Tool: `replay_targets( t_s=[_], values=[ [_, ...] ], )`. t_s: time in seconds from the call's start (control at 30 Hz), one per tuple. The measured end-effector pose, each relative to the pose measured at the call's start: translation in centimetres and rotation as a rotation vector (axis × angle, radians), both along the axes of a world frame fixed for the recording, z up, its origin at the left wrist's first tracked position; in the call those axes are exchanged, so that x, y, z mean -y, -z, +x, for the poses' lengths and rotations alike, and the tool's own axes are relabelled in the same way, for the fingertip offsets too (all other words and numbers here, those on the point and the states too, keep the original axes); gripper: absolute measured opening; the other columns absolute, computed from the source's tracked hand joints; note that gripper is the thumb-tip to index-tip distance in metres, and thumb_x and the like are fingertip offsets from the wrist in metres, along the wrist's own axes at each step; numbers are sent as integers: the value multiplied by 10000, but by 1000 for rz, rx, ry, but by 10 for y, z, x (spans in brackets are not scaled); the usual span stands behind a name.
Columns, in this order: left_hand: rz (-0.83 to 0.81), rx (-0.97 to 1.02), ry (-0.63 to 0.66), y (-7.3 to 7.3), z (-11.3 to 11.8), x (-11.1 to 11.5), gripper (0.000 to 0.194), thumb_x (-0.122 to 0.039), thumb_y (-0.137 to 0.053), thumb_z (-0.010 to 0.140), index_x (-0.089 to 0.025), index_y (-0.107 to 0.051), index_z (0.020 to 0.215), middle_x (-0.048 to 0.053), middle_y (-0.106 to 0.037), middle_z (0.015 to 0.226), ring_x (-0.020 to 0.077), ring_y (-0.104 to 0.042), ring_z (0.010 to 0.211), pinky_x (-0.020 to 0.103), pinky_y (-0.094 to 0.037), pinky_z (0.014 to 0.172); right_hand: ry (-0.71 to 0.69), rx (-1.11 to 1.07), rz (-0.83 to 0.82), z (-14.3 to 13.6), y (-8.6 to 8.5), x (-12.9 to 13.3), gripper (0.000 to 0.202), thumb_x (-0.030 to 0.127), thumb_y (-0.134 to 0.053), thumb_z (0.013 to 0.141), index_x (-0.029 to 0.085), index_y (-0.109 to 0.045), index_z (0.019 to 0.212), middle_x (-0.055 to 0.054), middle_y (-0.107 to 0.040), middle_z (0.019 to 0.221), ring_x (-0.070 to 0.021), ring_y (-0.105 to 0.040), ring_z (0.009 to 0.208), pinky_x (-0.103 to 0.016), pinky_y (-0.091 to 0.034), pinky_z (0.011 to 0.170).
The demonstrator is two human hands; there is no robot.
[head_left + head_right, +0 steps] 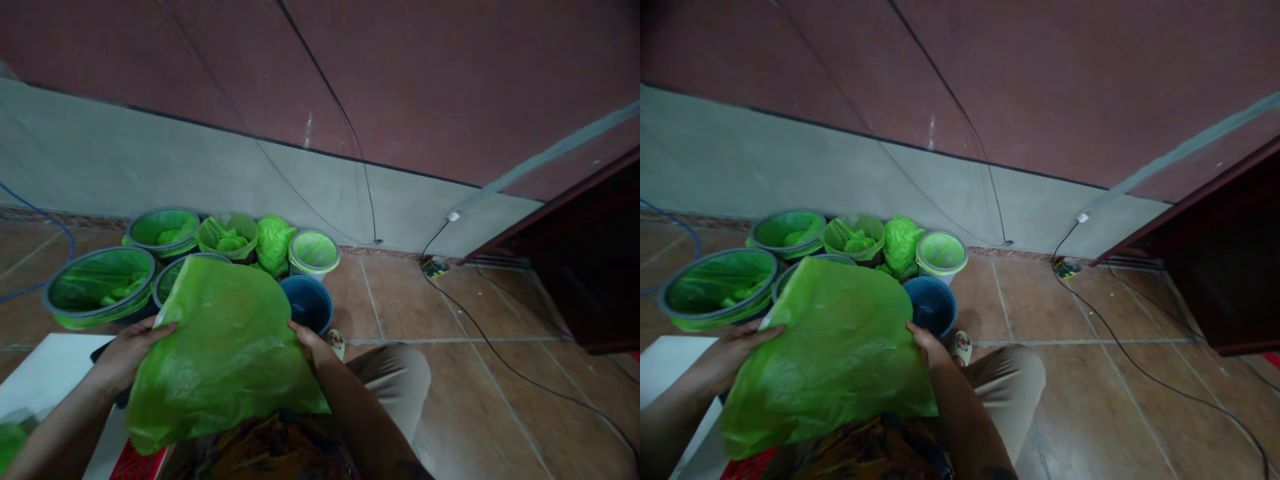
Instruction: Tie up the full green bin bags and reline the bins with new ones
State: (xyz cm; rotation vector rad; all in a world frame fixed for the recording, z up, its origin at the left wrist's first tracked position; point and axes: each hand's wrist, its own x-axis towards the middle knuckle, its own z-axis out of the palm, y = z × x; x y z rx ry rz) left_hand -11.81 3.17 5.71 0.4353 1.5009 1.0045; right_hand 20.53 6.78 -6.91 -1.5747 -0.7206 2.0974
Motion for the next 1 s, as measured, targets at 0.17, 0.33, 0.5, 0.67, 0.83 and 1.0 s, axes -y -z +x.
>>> replay_targets(
  t_s=[0.17, 0.33, 0.5, 0.67, 0.83, 1.0],
  values=[
    [-23, 5, -17, 9, -6, 2, 558, -290, -926, 375, -185, -649, 848, 19, -753, 697, 216, -705, 573, 287, -590, 546, 105, -281, -199, -7, 8, -7, 429, 525, -444, 898, 161, -652, 985, -62, -717, 784, -213, -692, 753, -365, -546, 795],
    [-99, 56, -47, 5, -9, 5, 460, -246, -861, 475, -201, -655, 883, 20, -755, 701, 254, -721, 622, 344, -606, 607, 137, -289, -180, -4, 2, -4, 332, 451, -523, 850, 158, -671, 901, -60, -720, 735, -238, -690, 712, -393, -551, 751],
    [-43, -5, -99, 1, -13, 0, 466, -250, -854, 492, -219, -640, 905, -20, -744, 678, 215, -703, 583, 314, -592, 588, 287, -97, 69, 29, -11, -25, 202, 304, -628, 741, 184, -651, 902, -47, -732, 772, -222, -696, 753, -347, -550, 729],
    [155, -45, -54, -9, -6, -26, 622, -258, -860, 516, -232, -625, 1092, -49, -749, 742, 166, -690, 598, 268, -582, 586, 474, -115, 336, 80, -57, -52, 544, 222, -765, 601, 214, -586, 1114, 23, -710, 758, -158, -666, 653, -277, -530, 640],
    [356, -140, -71, -45, 11, -60, 978, -163, -842, 491, -302, -479, 1389, -76, -739, 748, 114, -672, 588, 197, -554, 570, 422, -102, 570, 116, -133, -60, 609, 246, -792, 620, 218, -591, 1194, 20, -709, 773, -126, -648, 655, -219, -490, 600],
    [492, -180, 72, -88, 17, -83, 1071, -235, -894, 380, -281, -513, 1380, -42, -754, 780, 143, -674, 647, 201, -556, 578, 261, -81, 773, 133, -188, -58, 723, 203, -815, 573, 230, -568, 1253, 6, -730, 900, -146, -674, 791, -260, -513, 751]
  ],
)
